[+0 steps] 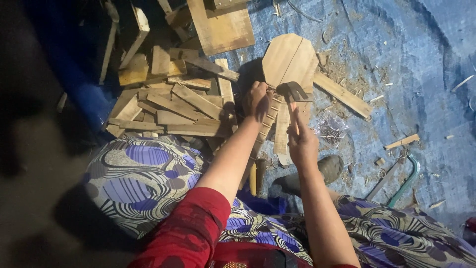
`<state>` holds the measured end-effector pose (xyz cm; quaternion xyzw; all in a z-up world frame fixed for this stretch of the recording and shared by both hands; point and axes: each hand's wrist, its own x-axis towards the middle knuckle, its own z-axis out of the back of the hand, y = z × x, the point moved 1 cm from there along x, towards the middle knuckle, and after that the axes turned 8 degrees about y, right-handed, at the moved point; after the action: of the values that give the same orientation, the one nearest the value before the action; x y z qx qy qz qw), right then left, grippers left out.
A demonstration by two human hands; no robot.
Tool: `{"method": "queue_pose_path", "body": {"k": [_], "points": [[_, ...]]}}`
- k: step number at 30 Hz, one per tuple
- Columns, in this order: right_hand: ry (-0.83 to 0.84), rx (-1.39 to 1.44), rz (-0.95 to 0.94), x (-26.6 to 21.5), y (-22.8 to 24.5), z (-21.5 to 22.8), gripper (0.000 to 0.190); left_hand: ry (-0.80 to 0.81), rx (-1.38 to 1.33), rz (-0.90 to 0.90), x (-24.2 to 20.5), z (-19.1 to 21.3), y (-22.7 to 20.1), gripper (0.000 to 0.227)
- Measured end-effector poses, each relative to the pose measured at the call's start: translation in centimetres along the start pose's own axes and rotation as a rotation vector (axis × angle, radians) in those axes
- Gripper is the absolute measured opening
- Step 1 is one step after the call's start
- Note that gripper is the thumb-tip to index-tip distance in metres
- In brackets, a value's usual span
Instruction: Assembling a wooden stringed instrument by hammering frets or decorative slats onto the neck.
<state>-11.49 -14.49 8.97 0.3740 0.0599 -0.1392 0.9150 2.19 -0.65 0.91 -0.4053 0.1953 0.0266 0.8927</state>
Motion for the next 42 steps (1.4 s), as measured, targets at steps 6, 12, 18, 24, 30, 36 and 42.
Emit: {"method": "queue_pose_path", "body": {"k": [6, 12, 18, 24, 30, 36, 42], "points": [[0.026, -0.014, -0.021, 0.3, 0.2, -0.2, 0.06, 0.072, 0.011, 0.11, -0.6, 1.5, -1.4, 0.025], [0.028, -0.001, -0.035, 0.4, 0.7, 0.3, 0.061, 0.091, -0.017, 0.119, 0.2, -0.4, 0.6, 0.03], [0.014, 0.022, 0.005, 0.5, 3.4, 0.9, 0.063, 0.06, 0.024, 0.083, -2.7, -2.3, 3.9, 0.051], [0.025, -0.099, 0.076, 1.4, 1.8, -1.6, 0.065, 0.342, 0.162, 0.293, -9.2, -0.7, 1.3, 0.054], [-0.006, -0.057, 0.071, 1.2, 2.1, -1.1, 0.064, 0.228, 0.155, 0.319, -9.8, 0.4, 0.3, 0.033], [-0.039, 0.052, 0.158, 0.3, 6.2, 2.6, 0.078, 0.265, 0.333, 0.227, -6.8, -6.0, 5.8, 0.097], [-0.04, -0.281, 0.274, 0.4, 6.6, 0.7, 0.075, 0.317, 0.292, 0.242, -9.7, -0.2, 0.9, 0.071]]}}
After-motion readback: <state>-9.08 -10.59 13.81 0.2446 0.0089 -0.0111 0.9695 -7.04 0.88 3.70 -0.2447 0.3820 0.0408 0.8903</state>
